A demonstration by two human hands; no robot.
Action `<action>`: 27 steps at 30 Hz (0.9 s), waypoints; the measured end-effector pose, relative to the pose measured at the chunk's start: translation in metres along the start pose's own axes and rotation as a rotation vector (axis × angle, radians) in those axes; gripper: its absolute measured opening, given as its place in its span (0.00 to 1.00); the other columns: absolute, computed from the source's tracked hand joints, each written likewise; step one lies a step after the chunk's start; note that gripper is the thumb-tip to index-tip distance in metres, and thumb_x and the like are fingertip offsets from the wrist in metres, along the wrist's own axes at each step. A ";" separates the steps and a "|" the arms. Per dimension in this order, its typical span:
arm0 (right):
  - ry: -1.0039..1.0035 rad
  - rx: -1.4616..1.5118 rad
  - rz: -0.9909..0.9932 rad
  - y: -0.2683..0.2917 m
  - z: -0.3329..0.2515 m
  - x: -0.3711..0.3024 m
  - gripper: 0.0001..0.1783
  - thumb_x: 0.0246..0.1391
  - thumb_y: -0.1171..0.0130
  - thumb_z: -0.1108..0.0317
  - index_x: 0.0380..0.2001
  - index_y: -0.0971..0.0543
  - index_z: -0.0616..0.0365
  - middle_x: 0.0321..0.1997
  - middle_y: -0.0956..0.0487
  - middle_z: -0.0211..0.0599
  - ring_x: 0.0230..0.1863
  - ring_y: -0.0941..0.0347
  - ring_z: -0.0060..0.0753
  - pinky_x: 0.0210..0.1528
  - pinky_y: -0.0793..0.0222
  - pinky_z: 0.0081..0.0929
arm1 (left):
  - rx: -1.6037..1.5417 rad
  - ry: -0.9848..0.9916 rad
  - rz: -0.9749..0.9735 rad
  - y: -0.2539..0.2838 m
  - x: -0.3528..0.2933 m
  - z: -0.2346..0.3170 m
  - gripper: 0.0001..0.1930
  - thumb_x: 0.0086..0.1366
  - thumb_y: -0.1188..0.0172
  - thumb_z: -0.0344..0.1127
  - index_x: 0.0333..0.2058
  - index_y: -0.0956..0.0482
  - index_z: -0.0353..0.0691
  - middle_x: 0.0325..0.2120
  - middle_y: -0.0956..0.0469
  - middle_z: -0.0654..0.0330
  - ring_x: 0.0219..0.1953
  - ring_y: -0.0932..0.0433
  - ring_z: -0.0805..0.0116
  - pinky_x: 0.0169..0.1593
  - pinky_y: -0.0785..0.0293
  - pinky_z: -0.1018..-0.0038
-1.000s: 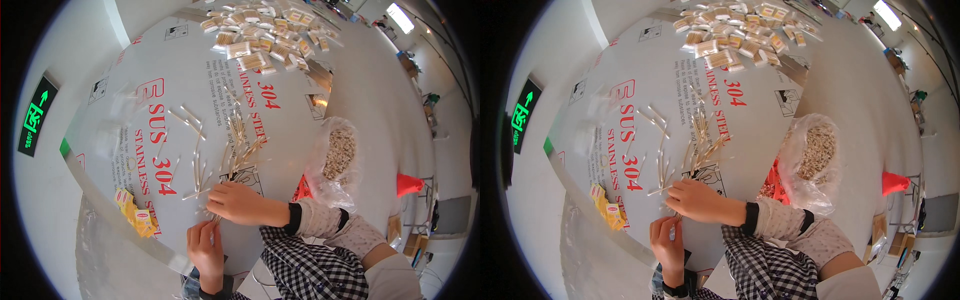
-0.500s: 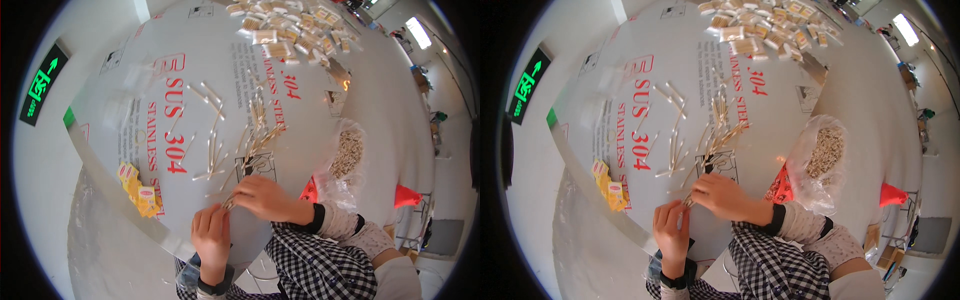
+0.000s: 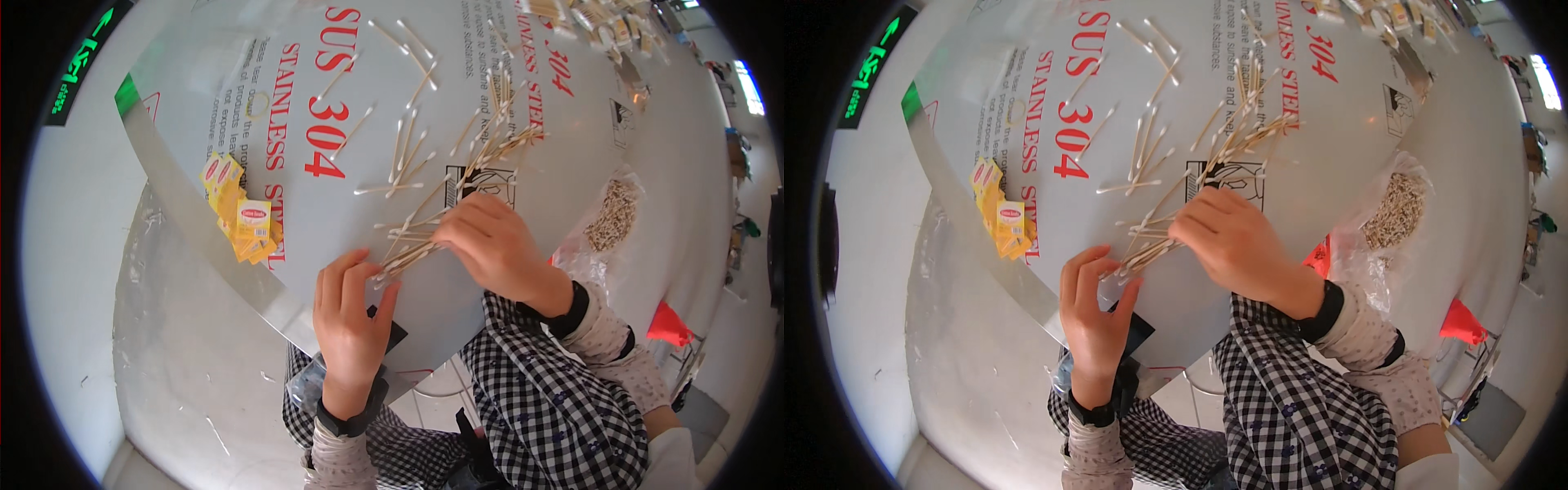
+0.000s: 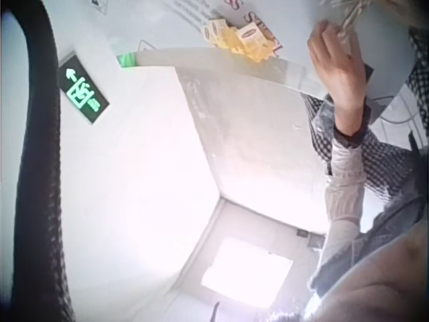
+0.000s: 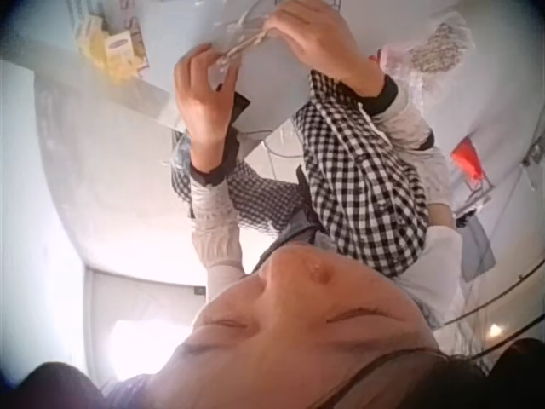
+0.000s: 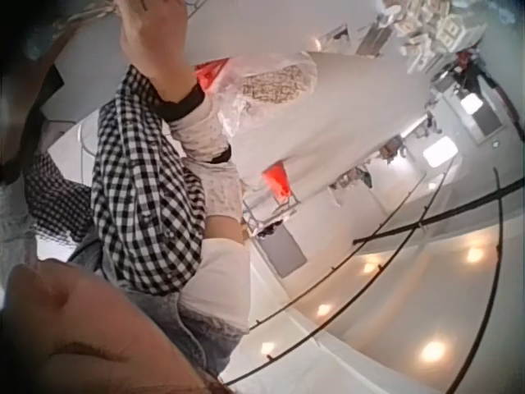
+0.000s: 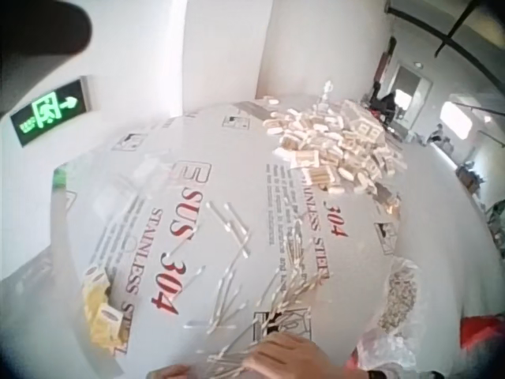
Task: The person gathers cotton swabs by hand, aligns them into a bundle, and slides them into a plastic sleeve. They then fold the top of the sleeve and seal it with a small yellow label.
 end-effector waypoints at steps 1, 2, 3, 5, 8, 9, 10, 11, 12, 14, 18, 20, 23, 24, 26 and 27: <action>0.003 -0.009 0.033 0.004 -0.001 -0.001 0.10 0.44 0.33 0.79 0.31 0.22 0.57 0.34 0.22 0.33 0.38 0.26 0.40 0.43 0.30 0.36 | 0.003 0.011 -0.006 0.003 -0.001 0.000 0.17 0.52 0.28 0.22 0.40 0.23 0.35 0.44 0.20 0.53 0.45 0.21 0.52 0.48 0.23 0.65; -0.002 -0.002 0.026 0.007 -0.001 -0.002 0.10 0.44 0.33 0.79 0.31 0.22 0.57 0.34 0.22 0.33 0.38 0.26 0.40 0.43 0.30 0.36 | -0.008 0.039 -0.027 0.005 -0.001 -0.002 0.17 0.51 0.28 0.22 0.39 0.22 0.35 0.44 0.20 0.53 0.45 0.21 0.53 0.48 0.23 0.65; -0.005 0.014 0.000 0.008 -0.003 -0.003 0.10 0.44 0.32 0.78 0.31 0.22 0.57 0.34 0.22 0.32 0.38 0.26 0.40 0.42 0.30 0.36 | -0.018 0.064 -0.046 0.007 -0.002 -0.004 0.17 0.51 0.27 0.22 0.39 0.22 0.35 0.43 0.20 0.54 0.45 0.21 0.54 0.49 0.23 0.66; -0.012 0.031 -0.032 0.010 -0.005 -0.008 0.10 0.44 0.31 0.78 0.30 0.21 0.56 0.34 0.22 0.32 0.38 0.26 0.39 0.42 0.30 0.35 | -0.019 0.083 -0.058 0.012 -0.004 -0.009 0.17 0.51 0.28 0.21 0.40 0.22 0.35 0.43 0.20 0.54 0.45 0.21 0.54 0.49 0.23 0.66; 0.011 0.049 -0.145 -0.002 -0.014 -0.016 0.10 0.44 0.30 0.77 0.29 0.21 0.56 0.35 0.22 0.31 0.38 0.26 0.38 0.42 0.31 0.34 | -0.020 0.104 -0.057 0.015 -0.005 -0.011 0.16 0.52 0.28 0.21 0.40 0.21 0.35 0.42 0.20 0.55 0.45 0.21 0.55 0.48 0.24 0.66; -0.006 0.028 -0.148 -0.005 -0.014 -0.018 0.10 0.44 0.30 0.76 0.30 0.21 0.56 0.35 0.22 0.31 0.38 0.26 0.38 0.42 0.31 0.34 | -0.024 0.107 -0.045 0.015 -0.003 -0.011 0.16 0.52 0.28 0.21 0.40 0.20 0.35 0.42 0.20 0.55 0.45 0.21 0.56 0.48 0.24 0.66; -0.023 0.007 -0.152 -0.008 -0.014 -0.018 0.11 0.44 0.30 0.76 0.31 0.21 0.56 0.35 0.22 0.31 0.38 0.26 0.39 0.42 0.31 0.35 | -0.026 0.111 -0.047 0.013 0.000 -0.010 0.16 0.52 0.28 0.21 0.40 0.20 0.35 0.42 0.20 0.55 0.45 0.21 0.56 0.48 0.24 0.66; -0.024 0.008 -0.155 -0.009 -0.016 -0.016 0.11 0.44 0.30 0.76 0.31 0.21 0.56 0.35 0.22 0.31 0.38 0.26 0.39 0.42 0.31 0.35 | -0.024 0.053 -0.030 0.010 0.004 -0.002 0.16 0.52 0.29 0.21 0.40 0.20 0.35 0.42 0.19 0.55 0.44 0.21 0.55 0.47 0.24 0.66; -0.069 0.023 -0.132 -0.009 -0.011 -0.013 0.12 0.44 0.30 0.77 0.33 0.21 0.57 0.35 0.22 0.32 0.39 0.26 0.40 0.41 0.31 0.35 | -0.025 -0.005 -0.013 0.005 0.008 0.006 0.16 0.52 0.29 0.21 0.41 0.20 0.35 0.42 0.19 0.55 0.43 0.21 0.55 0.47 0.24 0.66; -0.114 0.034 -0.114 -0.009 -0.006 -0.009 0.13 0.45 0.31 0.77 0.35 0.21 0.57 0.35 0.22 0.33 0.39 0.26 0.41 0.41 0.31 0.35 | -0.041 -0.027 -0.034 -0.007 0.010 0.012 0.16 0.52 0.29 0.21 0.40 0.19 0.35 0.42 0.19 0.55 0.43 0.21 0.54 0.47 0.24 0.65; -0.180 0.101 -0.009 -0.003 0.009 -0.002 0.14 0.46 0.33 0.80 0.38 0.22 0.58 0.36 0.22 0.35 0.40 0.27 0.45 0.43 0.30 0.36 | -0.005 -0.102 -0.096 -0.021 0.001 0.019 0.16 0.50 0.29 0.22 0.39 0.19 0.34 0.40 0.18 0.56 0.42 0.21 0.55 0.46 0.24 0.64; -0.190 0.076 0.034 0.006 0.014 0.003 0.14 0.46 0.34 0.81 0.37 0.22 0.57 0.37 0.22 0.35 0.41 0.27 0.45 0.43 0.30 0.37 | 0.001 -0.115 -0.082 -0.022 -0.003 0.022 0.16 0.49 0.29 0.21 0.39 0.19 0.34 0.39 0.18 0.56 0.42 0.21 0.55 0.45 0.23 0.64; -0.129 -0.013 0.006 0.007 0.013 0.010 0.13 0.46 0.37 0.82 0.35 0.24 0.57 0.37 0.23 0.36 0.41 0.26 0.45 0.41 0.29 0.38 | 0.032 -0.139 -0.030 -0.021 -0.007 0.022 0.15 0.49 0.29 0.21 0.38 0.19 0.34 0.40 0.18 0.55 0.41 0.20 0.55 0.44 0.23 0.64; -0.117 -0.024 0.008 0.006 0.013 0.011 0.13 0.46 0.37 0.82 0.35 0.24 0.57 0.37 0.24 0.35 0.41 0.26 0.45 0.41 0.29 0.38 | 0.023 -0.142 -0.024 -0.021 -0.009 0.021 0.15 0.49 0.29 0.20 0.37 0.19 0.33 0.40 0.17 0.55 0.41 0.20 0.54 0.44 0.23 0.64; -0.107 -0.032 0.013 0.005 0.015 0.014 0.13 0.46 0.37 0.82 0.35 0.25 0.58 0.36 0.24 0.34 0.40 0.26 0.44 0.41 0.29 0.38 | 0.016 -0.145 -0.020 -0.020 -0.010 0.020 0.14 0.49 0.29 0.20 0.37 0.18 0.33 0.40 0.17 0.55 0.40 0.20 0.54 0.44 0.23 0.64; -0.073 -0.051 -0.017 0.001 0.014 0.016 0.12 0.46 0.38 0.82 0.35 0.25 0.58 0.35 0.25 0.34 0.40 0.26 0.44 0.40 0.30 0.37 | 0.013 -0.142 -0.016 -0.020 -0.010 0.019 0.13 0.50 0.29 0.20 0.36 0.18 0.33 0.39 0.17 0.55 0.40 0.20 0.54 0.43 0.22 0.64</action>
Point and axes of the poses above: each hand's wrist, its own x-axis towards the middle knuckle, its own y-axis out of the back of the hand, z = x × y, the point moved 8 cm from there along x, towards the middle knuckle
